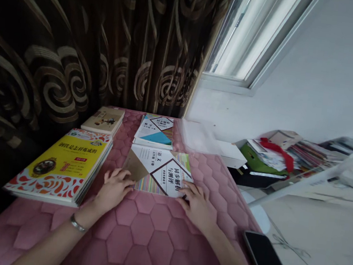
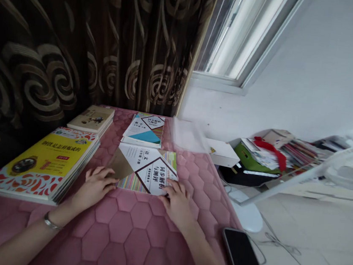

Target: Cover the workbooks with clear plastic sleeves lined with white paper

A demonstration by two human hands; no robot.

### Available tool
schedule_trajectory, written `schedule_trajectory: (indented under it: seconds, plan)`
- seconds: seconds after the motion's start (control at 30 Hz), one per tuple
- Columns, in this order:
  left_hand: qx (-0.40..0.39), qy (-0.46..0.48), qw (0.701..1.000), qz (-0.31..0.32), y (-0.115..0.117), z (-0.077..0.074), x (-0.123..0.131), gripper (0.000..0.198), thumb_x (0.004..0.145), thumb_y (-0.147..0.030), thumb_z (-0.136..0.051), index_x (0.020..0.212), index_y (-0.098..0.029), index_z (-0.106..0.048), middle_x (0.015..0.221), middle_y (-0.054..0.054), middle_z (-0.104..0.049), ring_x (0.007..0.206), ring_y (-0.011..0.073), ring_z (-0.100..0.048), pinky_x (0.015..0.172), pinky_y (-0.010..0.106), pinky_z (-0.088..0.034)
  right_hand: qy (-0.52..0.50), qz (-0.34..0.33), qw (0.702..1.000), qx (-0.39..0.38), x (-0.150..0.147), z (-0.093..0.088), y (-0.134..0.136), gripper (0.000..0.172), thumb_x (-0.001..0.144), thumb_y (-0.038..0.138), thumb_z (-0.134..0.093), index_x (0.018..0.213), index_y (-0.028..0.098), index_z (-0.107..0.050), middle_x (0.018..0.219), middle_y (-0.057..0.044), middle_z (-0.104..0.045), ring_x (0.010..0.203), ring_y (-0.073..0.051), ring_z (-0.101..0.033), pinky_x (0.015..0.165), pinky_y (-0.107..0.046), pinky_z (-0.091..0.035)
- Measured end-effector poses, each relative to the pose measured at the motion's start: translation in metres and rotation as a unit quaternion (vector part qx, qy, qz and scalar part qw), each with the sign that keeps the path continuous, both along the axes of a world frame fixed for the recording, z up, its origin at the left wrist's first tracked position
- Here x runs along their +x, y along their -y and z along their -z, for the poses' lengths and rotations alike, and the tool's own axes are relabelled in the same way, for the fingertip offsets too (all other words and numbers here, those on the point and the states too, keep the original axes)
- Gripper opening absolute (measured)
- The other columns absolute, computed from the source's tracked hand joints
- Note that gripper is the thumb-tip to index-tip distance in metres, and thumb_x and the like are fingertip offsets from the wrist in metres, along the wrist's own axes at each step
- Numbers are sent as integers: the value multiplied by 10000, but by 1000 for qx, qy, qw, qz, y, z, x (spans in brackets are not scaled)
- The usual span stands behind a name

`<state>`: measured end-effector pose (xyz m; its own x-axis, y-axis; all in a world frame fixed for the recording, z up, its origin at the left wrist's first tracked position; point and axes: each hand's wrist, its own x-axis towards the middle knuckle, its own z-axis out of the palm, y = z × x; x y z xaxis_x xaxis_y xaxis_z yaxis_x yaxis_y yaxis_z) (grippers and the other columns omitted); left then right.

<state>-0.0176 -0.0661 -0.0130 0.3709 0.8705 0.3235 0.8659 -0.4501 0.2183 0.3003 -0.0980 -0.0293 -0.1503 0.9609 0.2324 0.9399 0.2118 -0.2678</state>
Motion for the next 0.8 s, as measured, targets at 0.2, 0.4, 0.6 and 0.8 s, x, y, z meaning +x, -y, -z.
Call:
schedule_trajectory:
  seconds: [0.2, 0.4, 0.6, 0.8]
  plan:
    - [-1, -32, 999, -7, 2, -5, -18, 304, 817, -118, -593, 975, -336, -734, 1165, 33, -647, 1132, 277, -506, 942, 501, -334, -21, -3, 998, -52, 37, -10, 3, 283, 828, 278, -583, 1063, 364, -714, 1340, -37, -559, 1259, -307, -435, 935, -541, -408]
    - [15, -100, 986, 129, 11, -23, 49, 146, 813, -251, -667, 956, -231, -685, 1230, 84, -600, 1183, 295, -471, 1007, 527, -308, 1, -89, 995, -41, 16, -37, -61, 275, 906, 273, -512, 1101, 238, -703, 1263, -72, -613, 1164, -226, -540, 994, -389, -414]
    - [71, -183, 961, 193, -5, -24, 91, 161, 906, -134, -521, 976, -193, -654, 923, 59, -670, 954, 208, -568, 985, 424, -339, 60, -17, 996, -61, -13, -46, -144, 352, 963, 217, -411, 1274, 217, -577, 1358, -85, -558, 1241, -220, -492, 1006, -388, -381]
    - [151, -264, 915, 264, -14, -1, 85, 210, 916, -168, -489, 921, -146, -697, 862, 80, -704, 853, 209, -601, 938, 374, -373, 67, 10, 992, -105, -23, -44, -173, 316, 975, 294, -399, 1134, 186, -650, 1252, -126, -625, 1140, -259, -571, 962, -419, -379]
